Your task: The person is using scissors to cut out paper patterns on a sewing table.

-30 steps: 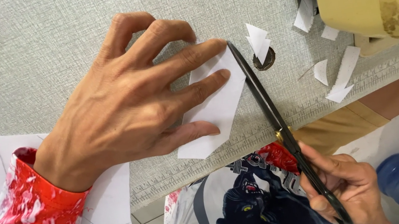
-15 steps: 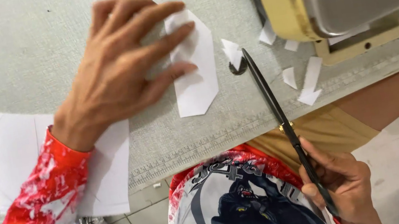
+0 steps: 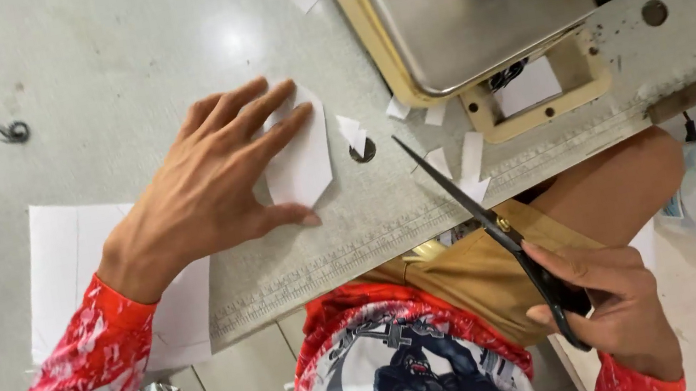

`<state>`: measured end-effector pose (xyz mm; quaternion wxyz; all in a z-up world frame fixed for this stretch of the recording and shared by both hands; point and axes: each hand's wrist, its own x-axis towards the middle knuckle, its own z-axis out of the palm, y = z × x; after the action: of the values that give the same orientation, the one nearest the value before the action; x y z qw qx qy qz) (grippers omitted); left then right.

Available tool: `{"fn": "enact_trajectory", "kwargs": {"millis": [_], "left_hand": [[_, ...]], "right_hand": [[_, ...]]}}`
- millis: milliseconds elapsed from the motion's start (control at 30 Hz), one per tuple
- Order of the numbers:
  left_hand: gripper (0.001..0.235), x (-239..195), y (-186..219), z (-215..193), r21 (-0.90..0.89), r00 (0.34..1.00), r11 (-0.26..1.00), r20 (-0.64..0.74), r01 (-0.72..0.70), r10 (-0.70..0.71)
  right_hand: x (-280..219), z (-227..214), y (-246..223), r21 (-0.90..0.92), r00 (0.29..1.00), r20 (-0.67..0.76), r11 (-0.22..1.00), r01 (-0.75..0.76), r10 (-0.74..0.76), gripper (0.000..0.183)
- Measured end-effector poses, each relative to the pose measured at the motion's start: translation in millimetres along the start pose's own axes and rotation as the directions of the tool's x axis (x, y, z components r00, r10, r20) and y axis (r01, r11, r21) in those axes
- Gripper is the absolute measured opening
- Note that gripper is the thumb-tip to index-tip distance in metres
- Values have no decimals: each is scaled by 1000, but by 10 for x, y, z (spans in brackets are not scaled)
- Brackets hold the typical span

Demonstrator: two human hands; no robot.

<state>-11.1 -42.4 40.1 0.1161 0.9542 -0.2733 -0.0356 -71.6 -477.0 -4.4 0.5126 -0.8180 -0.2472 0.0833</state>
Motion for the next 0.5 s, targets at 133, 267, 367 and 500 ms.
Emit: {"fn": "enact_trajectory", "kwargs": {"millis": [133, 267, 367, 500], "left_hand": [[70, 94, -22, -117, -66, 989, 997, -144, -35, 25], [47, 236, -104, -178, -4, 909, 995, -409, -98, 88], [45, 436, -133, -421, 37, 816, 991, -563, -129, 127], [44, 856, -138, -780, 112, 716, 988, -681, -108, 155]], "right_hand": [[155, -211, 217, 168, 996, 91, 986, -13, -2, 72], [272, -369, 450, 294, 990, 85, 952, 85, -115, 69], [254, -404, 657, 425, 978, 76, 894, 144, -194, 66], [139, -381, 830, 546, 972, 45, 820, 171, -232, 64]]}}
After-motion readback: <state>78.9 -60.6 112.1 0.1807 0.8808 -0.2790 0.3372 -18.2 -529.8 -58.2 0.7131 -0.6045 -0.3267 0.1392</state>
